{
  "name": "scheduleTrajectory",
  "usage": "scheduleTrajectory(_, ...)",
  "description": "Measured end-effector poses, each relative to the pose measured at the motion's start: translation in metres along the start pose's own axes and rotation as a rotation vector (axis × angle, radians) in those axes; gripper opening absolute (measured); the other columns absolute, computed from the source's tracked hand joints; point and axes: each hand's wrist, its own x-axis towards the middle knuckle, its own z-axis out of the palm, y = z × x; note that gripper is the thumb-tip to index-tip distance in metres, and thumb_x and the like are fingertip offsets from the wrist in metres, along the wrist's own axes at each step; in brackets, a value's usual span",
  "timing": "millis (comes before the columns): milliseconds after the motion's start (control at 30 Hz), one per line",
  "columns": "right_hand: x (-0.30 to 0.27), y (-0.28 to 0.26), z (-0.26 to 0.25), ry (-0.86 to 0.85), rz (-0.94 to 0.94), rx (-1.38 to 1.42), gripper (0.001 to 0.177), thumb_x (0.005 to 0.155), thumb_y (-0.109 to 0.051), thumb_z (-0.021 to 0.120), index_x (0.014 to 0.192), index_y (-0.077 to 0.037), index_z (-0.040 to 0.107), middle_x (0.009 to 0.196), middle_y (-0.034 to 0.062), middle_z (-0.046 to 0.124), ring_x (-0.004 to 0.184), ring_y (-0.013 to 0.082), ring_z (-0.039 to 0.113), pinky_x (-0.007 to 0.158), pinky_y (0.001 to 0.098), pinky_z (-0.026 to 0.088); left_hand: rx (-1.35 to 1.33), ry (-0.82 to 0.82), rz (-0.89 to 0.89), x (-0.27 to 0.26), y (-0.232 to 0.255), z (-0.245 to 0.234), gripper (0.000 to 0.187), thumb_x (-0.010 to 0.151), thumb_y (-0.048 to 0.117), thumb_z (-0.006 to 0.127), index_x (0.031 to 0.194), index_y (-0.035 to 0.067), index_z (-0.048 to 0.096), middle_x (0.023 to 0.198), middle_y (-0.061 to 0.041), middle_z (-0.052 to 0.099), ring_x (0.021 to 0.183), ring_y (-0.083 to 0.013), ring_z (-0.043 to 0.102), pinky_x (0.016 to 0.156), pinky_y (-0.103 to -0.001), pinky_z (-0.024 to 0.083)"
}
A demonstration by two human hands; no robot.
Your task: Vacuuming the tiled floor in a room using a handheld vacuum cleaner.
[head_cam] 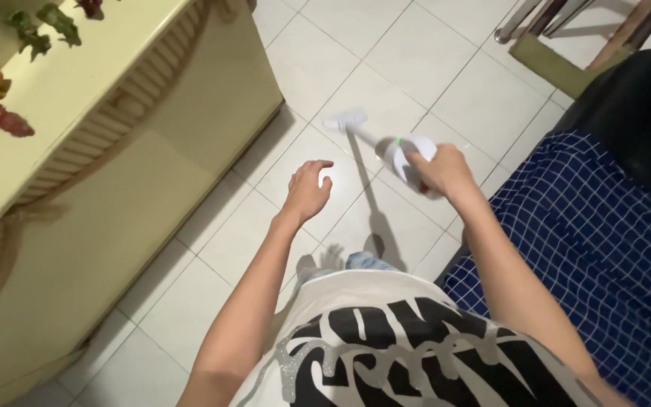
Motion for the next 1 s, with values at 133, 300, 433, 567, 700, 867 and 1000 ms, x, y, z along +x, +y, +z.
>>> scheduleTrajectory(133,-0.059,-0.043,-0.059,0.022,0.031,-0.012,0.057,0.089,-0.048,0.066,0.086,0.008,0.077,0.06,0.0177,0.07,0.053,0.0243,0.071,0.055,0.0367,0.057,-0.013,-0.015,-0.057,0.02,0.008,0.02,0.04,0.092,0.019,0.054,0.131,0.012,0.063,0.14,-0.013,0.058,0.134,-0.0327,0.049,0.117,-0.048,0.034)
scheduleTrajectory(300,-0.077,-0.051,-0.062,0.19,-0.02,0.218,0.047,0.086,-0.042,0.072,0.085,0.005,0.076,0.06,0.0173,0.069,0.048,0.0233,0.068,0.046,0.0351,0.052,-0.005,-0.016,-0.069,0.029,0.018,0.036,0.043,0.092,0.018,0.053,0.133,0.013,0.061,0.139,-0.014,0.057,0.135,-0.0324,0.048,0.117,-0.051,0.031)
scheduleTrajectory(433,-0.031,-0.026,-0.034,0.22,-0.071,0.255,0.045,0.087,-0.039,0.073,0.086,0.006,0.074,0.061,0.0173,0.069,0.048,0.0222,0.069,0.045,0.0353,0.052,-0.014,-0.008,-0.104,0.038,0.021,0.039,0.041,0.092,0.019,0.053,0.133,0.013,0.061,0.141,-0.013,0.056,0.137,-0.0318,0.046,0.119,-0.052,0.027)
scheduleTrajectory(567,0.042,0.007,0.011,0.202,-0.131,0.201,0.044,0.091,-0.039,0.07,0.087,0.006,0.072,0.061,0.0176,0.069,0.048,0.0236,0.069,0.048,0.0358,0.054,-0.039,0.02,-0.116,0.036,0.029,0.035,0.043,0.093,0.019,0.052,0.134,0.013,0.06,0.142,-0.013,0.054,0.137,-0.0318,0.046,0.12,-0.051,0.028)
scheduleTrajectory(700,0.107,0.023,0.038,0.144,-0.093,0.199,0.045,0.093,-0.04,0.067,0.087,0.005,0.07,0.061,0.0165,0.069,0.048,0.0236,0.07,0.049,0.0373,0.057,-0.029,0.016,-0.126,0.036,0.037,0.029,0.042,0.093,0.018,0.052,0.134,0.012,0.06,0.143,-0.013,0.054,0.139,-0.0319,0.044,0.121,-0.052,0.024)
scheduleTrajectory(867,0.098,0.021,0.017,0.133,-0.084,0.132,0.045,0.092,-0.039,0.067,0.084,0.004,0.073,0.06,0.0169,0.069,0.05,0.0247,0.07,0.054,0.0371,0.058,-0.016,0.027,-0.117,0.034,0.034,0.028,0.042,0.093,0.018,0.053,0.134,0.012,0.06,0.142,-0.013,0.055,0.139,-0.0317,0.044,0.12,-0.052,0.026)
scheduleTrajectory(1000,0.053,0.008,-0.038,0.073,-0.058,0.077,0.049,0.09,-0.04,0.068,0.084,0.008,0.073,0.062,0.021,0.068,0.054,0.0288,0.072,0.057,0.0395,0.06,-0.012,0.031,-0.09,0.042,0.036,0.032,0.041,0.092,0.018,0.054,0.132,0.011,0.061,0.142,-0.013,0.056,0.138,-0.0319,0.045,0.119,-0.052,0.027)
